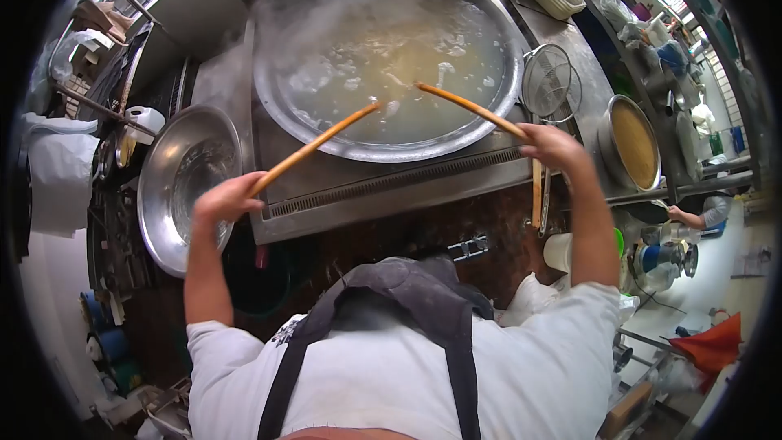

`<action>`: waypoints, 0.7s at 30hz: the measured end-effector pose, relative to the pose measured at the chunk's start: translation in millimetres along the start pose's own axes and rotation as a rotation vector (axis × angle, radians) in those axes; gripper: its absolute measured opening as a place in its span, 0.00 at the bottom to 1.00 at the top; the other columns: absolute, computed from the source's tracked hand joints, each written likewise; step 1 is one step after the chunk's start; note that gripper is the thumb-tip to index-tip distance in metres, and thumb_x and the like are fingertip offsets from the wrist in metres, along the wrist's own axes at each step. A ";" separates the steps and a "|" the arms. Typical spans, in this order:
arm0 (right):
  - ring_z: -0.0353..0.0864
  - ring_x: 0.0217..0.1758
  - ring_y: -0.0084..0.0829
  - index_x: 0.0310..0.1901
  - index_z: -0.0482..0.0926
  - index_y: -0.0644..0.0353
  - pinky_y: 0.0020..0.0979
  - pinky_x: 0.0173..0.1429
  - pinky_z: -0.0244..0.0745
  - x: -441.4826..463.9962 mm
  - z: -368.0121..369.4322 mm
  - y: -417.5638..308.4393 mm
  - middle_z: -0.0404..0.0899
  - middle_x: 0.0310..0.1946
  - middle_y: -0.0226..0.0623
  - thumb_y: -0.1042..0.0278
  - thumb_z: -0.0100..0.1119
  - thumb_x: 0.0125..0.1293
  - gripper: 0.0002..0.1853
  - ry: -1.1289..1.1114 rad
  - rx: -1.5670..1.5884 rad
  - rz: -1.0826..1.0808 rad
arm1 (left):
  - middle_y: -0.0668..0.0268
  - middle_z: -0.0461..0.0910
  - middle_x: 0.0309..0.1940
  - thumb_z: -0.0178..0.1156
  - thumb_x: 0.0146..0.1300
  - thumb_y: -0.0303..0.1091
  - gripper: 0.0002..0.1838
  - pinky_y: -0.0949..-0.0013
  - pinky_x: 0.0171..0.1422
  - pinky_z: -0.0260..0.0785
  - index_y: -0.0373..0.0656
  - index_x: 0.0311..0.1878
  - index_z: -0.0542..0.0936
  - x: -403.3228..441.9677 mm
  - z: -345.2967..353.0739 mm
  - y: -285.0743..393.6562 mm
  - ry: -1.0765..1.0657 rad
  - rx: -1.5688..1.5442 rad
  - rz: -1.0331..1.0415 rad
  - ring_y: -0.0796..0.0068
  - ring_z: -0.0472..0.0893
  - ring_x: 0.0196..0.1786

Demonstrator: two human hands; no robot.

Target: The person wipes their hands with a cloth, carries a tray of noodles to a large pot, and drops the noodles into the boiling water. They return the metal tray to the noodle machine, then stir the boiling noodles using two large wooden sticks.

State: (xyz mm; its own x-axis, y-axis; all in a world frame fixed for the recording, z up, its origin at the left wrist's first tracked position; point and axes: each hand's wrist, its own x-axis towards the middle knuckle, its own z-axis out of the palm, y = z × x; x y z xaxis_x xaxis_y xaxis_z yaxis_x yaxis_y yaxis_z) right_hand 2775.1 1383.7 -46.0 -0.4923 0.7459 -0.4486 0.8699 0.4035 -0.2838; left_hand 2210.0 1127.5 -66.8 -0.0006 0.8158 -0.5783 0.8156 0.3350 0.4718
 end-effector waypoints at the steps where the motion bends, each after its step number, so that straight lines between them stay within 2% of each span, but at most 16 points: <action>1: 0.75 0.44 0.24 0.71 0.69 0.54 0.31 0.53 0.74 -13.5 -6.3 38.9 0.81 0.41 0.37 0.72 0.63 0.69 0.29 -0.050 0.215 -0.014 | 0.63 0.79 0.33 0.71 0.59 0.31 0.35 0.64 0.31 0.72 0.48 0.70 0.69 -14.5 -9.8 -19.6 0.054 -0.006 0.079 0.74 0.76 0.27; 2: 0.77 0.42 0.30 0.67 0.73 0.54 0.35 0.54 0.74 -58.3 -43.0 -1.2 0.82 0.40 0.41 0.69 0.66 0.65 0.28 -0.066 0.290 0.159 | 0.60 0.81 0.35 0.71 0.57 0.30 0.35 0.62 0.38 0.74 0.47 0.69 0.71 -36.1 -26.0 -7.0 0.063 -0.008 0.003 0.68 0.80 0.32; 3: 0.75 0.39 0.29 0.66 0.73 0.55 0.35 0.52 0.74 -81.7 -57.1 5.3 0.81 0.38 0.41 0.68 0.66 0.65 0.27 -0.006 0.131 0.116 | 0.54 0.83 0.38 0.70 0.57 0.29 0.35 0.58 0.48 0.74 0.47 0.68 0.70 -57.9 -42.4 25.1 0.073 0.008 -0.086 0.56 0.83 0.40; 6: 0.79 0.39 0.34 0.66 0.74 0.56 0.36 0.51 0.75 -122.3 -75.4 14.5 0.82 0.38 0.44 0.69 0.64 0.67 0.25 0.028 0.084 0.221 | 0.49 0.83 0.42 0.69 0.56 0.27 0.35 0.55 0.56 0.72 0.45 0.69 0.69 -51.9 -44.9 20.3 0.225 0.091 -0.006 0.47 0.82 0.48; 7: 0.80 0.39 0.36 0.65 0.74 0.56 0.37 0.50 0.75 -128.6 -72.0 16.9 0.83 0.38 0.46 0.69 0.63 0.67 0.25 0.076 0.057 0.253 | 0.47 0.83 0.42 0.67 0.56 0.26 0.33 0.51 0.54 0.72 0.43 0.67 0.71 -42.1 -42.8 28.4 0.251 0.106 0.002 0.44 0.81 0.49; 8: 0.81 0.39 0.38 0.65 0.74 0.56 0.37 0.50 0.75 -129.5 -71.4 20.6 0.83 0.39 0.47 0.69 0.63 0.67 0.24 0.124 0.029 0.285 | 0.46 0.82 0.42 0.66 0.57 0.26 0.31 0.50 0.53 0.72 0.43 0.66 0.71 -27.1 -39.2 37.2 0.244 0.148 0.008 0.44 0.81 0.48; 9: 0.80 0.39 0.34 0.70 0.70 0.55 0.33 0.50 0.75 -117.0 -73.3 5.2 0.83 0.40 0.45 0.75 0.62 0.67 0.30 0.036 -0.024 0.346 | 0.45 0.82 0.42 0.65 0.57 0.26 0.30 0.49 0.52 0.72 0.42 0.65 0.71 -5.3 -32.8 43.5 0.238 0.191 0.015 0.43 0.82 0.48; 10: 0.81 0.35 0.39 0.67 0.71 0.56 0.39 0.44 0.76 -105.9 -74.3 -16.3 0.82 0.34 0.47 0.72 0.61 0.68 0.25 -0.025 -0.038 0.472 | 0.44 0.82 0.42 0.64 0.58 0.26 0.28 0.48 0.52 0.72 0.41 0.64 0.71 19.0 -25.5 49.1 0.231 0.233 0.021 0.43 0.82 0.48; 12: 0.85 0.37 0.49 0.53 0.71 0.58 0.53 0.42 0.74 -68.2 -43.3 2.3 0.83 0.32 0.48 0.69 0.59 0.68 0.14 -0.007 -0.144 0.389 | 0.44 0.83 0.40 0.56 0.67 0.30 0.19 0.46 0.50 0.73 0.39 0.59 0.72 78.6 -4.6 55.9 0.157 0.332 0.058 0.42 0.82 0.46; 14: 0.86 0.42 0.52 0.50 0.71 0.58 0.54 0.44 0.78 -15.4 3.6 26.5 0.84 0.35 0.50 0.68 0.50 0.71 0.09 0.027 -0.245 0.335 | 0.43 0.84 0.39 0.45 0.73 0.33 0.15 0.45 0.49 0.75 0.35 0.56 0.71 148.3 26.4 52.1 0.136 0.326 0.052 0.42 0.83 0.44; 16: 0.86 0.45 0.52 0.55 0.71 0.62 0.52 0.48 0.81 39.6 42.6 28.4 0.85 0.37 0.53 0.68 0.42 0.72 0.14 0.065 -0.239 0.364 | 0.42 0.84 0.38 0.39 0.74 0.32 0.16 0.45 0.49 0.75 0.31 0.54 0.71 198.9 44.8 71.2 0.142 0.356 0.108 0.42 0.84 0.43; 18: 0.86 0.46 0.53 0.61 0.69 0.69 0.51 0.50 0.81 86.2 65.1 21.2 0.86 0.40 0.55 0.69 0.39 0.72 0.20 0.095 -0.215 0.341 | 0.41 0.84 0.37 0.39 0.72 0.29 0.16 0.44 0.49 0.76 0.29 0.53 0.71 235.2 59.6 97.0 0.144 0.328 0.091 0.42 0.84 0.44; 21: 0.87 0.45 0.53 0.65 0.66 0.73 0.50 0.51 0.81 158.7 98.9 41.2 0.85 0.40 0.57 0.71 0.39 0.71 0.23 0.214 -0.135 0.253 | 0.42 0.84 0.38 0.39 0.71 0.28 0.16 0.46 0.50 0.76 0.29 0.53 0.71 252.3 56.1 138.5 0.160 0.301 0.001 0.42 0.84 0.45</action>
State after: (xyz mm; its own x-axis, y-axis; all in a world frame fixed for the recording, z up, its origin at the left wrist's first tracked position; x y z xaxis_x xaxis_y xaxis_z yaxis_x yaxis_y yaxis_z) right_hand 2729.8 1466.3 -212.7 -0.2562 0.9192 -0.2990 0.9665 0.2482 -0.0652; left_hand 2355.2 1353.3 -184.7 -0.0705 0.8877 -0.4550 0.9499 0.1990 0.2411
